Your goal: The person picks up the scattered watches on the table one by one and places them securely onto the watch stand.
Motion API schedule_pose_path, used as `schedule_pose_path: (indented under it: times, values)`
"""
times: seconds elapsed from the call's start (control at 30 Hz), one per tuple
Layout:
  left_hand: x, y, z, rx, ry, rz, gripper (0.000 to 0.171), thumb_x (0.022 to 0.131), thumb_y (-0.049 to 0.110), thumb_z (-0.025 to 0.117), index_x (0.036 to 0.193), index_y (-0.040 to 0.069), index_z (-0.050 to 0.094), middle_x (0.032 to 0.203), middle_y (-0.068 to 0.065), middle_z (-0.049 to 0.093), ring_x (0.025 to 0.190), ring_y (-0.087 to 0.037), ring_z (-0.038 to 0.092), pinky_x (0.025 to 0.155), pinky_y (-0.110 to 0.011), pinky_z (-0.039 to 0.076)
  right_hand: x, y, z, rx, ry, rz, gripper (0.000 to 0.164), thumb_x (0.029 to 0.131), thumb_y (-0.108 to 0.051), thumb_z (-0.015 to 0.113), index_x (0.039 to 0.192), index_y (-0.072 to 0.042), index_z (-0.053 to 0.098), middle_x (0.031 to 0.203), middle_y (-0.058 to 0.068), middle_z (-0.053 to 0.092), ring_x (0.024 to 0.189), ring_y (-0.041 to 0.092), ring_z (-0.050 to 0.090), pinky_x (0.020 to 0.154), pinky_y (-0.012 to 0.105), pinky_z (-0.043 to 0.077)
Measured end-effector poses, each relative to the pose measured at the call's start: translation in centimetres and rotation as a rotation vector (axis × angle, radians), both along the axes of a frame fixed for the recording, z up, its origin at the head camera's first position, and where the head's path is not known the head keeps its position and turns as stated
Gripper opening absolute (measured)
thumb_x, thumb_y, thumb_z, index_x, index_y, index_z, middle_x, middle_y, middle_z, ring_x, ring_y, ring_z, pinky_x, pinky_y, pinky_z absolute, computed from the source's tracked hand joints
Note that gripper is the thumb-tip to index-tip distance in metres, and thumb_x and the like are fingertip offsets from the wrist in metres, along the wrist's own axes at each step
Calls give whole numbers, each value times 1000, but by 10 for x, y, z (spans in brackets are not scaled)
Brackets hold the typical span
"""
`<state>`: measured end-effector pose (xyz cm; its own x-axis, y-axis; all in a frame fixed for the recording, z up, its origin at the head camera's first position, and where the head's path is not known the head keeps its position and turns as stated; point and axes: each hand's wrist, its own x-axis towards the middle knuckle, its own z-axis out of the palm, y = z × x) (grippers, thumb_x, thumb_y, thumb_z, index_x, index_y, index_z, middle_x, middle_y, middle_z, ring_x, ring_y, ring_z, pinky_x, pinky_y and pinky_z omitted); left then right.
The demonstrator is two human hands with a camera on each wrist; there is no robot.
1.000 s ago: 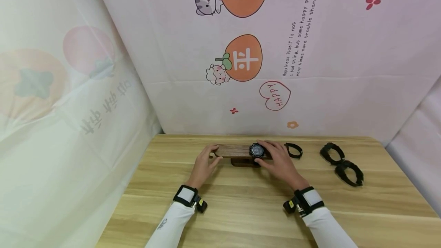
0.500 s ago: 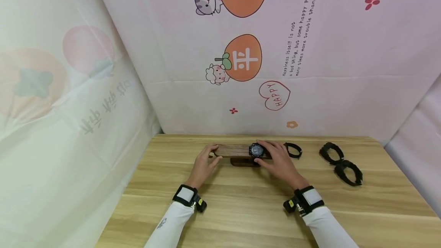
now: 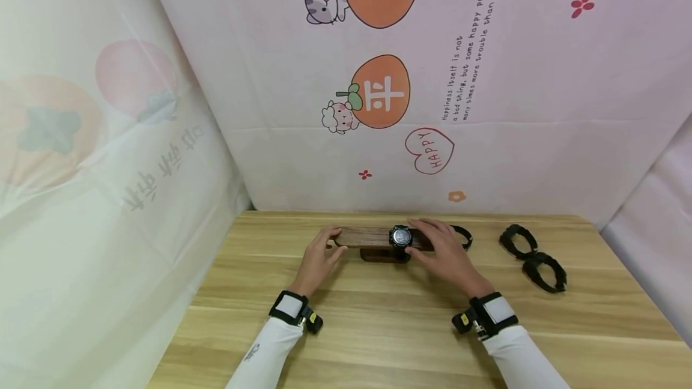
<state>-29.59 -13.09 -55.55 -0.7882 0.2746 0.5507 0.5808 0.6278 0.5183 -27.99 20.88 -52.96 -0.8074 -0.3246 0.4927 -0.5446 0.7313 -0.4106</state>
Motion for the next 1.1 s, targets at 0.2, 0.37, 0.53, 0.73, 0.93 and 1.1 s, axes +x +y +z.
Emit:
schedule_pose_path:
  times: [0.2,0.37,0.53,0.73,0.93,1.1]
  values:
    - [1,1,1,7,-12,-1,47,99,16,78,141,3,62,145,-20,63,123,-32,68,94,-46,64,3,16,6,7,60,-2,70,90,-29,88,151,-12,59,149,14,63,139,41,55,116,68,39]
    - [1,0,1,13,-39,-3,48,99,17,77,142,5,61,145,-19,63,122,-29,68,93,-45,64,3,32,6,17,34,-19,70,90,-27,87,151,-6,58,152,18,60,140,44,53,119,70,37]
    - [0,0,0,18,-52,-1,47,99,17,77,142,6,62,146,-16,63,123,-29,68,94,-44,64,4,49,3,10,0,-33,72,87,-21,89,151,-5,58,153,20,59,140,47,52,118,71,36]
    - [1,0,0,16,-55,0,48,99,17,77,143,7,61,146,-13,63,122,-29,68,94,-44,64,0,64,-3,24,8,-54,75,83,-13,91,150,-4,58,152,22,59,137,48,53,115,73,39]
    - [0,0,0,24,-51,-2,48,99,17,77,143,7,61,146,-15,63,123,-29,68,94,-43,64,-4,70,-10,35,35,-92,72,81,-7,92,146,-1,60,147,25,62,133,49,56,111,71,43]
    - [0,0,-1,25,-49,-7,48,99,17,77,143,7,61,145,-15,63,123,-29,68,94,-44,64,-5,73,-16,51,27,-129,70,83,-8,91,145,0,60,146,25,62,131,48,57,110,69,45]
